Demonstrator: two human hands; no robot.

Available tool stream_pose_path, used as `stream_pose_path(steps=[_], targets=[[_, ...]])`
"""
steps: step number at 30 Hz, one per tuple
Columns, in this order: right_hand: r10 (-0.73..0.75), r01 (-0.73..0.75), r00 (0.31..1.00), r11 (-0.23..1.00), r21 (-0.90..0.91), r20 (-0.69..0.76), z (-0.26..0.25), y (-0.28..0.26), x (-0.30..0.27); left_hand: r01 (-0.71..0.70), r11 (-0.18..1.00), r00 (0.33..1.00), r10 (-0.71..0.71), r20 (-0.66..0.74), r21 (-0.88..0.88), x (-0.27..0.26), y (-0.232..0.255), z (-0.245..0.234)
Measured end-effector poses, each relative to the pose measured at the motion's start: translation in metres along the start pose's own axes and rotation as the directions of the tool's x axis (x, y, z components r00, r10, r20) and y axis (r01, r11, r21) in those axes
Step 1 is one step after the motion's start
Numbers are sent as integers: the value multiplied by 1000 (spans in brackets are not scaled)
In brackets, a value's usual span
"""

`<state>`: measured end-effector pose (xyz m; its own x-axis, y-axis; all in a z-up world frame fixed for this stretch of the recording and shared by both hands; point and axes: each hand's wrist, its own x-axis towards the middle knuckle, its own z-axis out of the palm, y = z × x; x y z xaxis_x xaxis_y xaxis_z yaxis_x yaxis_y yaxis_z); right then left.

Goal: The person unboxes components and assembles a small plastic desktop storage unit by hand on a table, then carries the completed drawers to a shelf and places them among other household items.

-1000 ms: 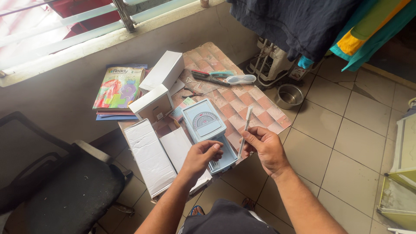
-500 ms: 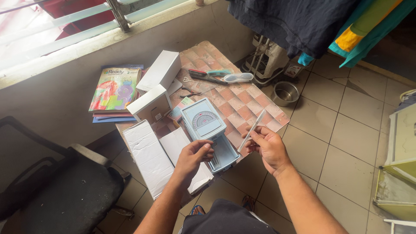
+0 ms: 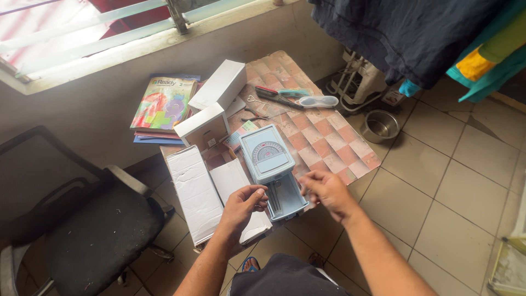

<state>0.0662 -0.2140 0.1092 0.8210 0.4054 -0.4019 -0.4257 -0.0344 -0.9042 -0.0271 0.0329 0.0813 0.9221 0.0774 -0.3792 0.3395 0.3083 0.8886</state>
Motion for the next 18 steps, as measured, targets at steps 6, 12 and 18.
stream_pose_path(steps=[6,12,18], targets=[[24,9,987,978,-209,157,15,12,-5,57,997,998,-58,-7,-47,2,-11,35],[78,-13,987,913,-409,143,-10,22,-12,242,968,966,-246,-73,-67,10,-33,75],[129,-70,983,919,-387,129,-44,58,-9,311,950,950,-312,-19,-22,29,-63,94]])
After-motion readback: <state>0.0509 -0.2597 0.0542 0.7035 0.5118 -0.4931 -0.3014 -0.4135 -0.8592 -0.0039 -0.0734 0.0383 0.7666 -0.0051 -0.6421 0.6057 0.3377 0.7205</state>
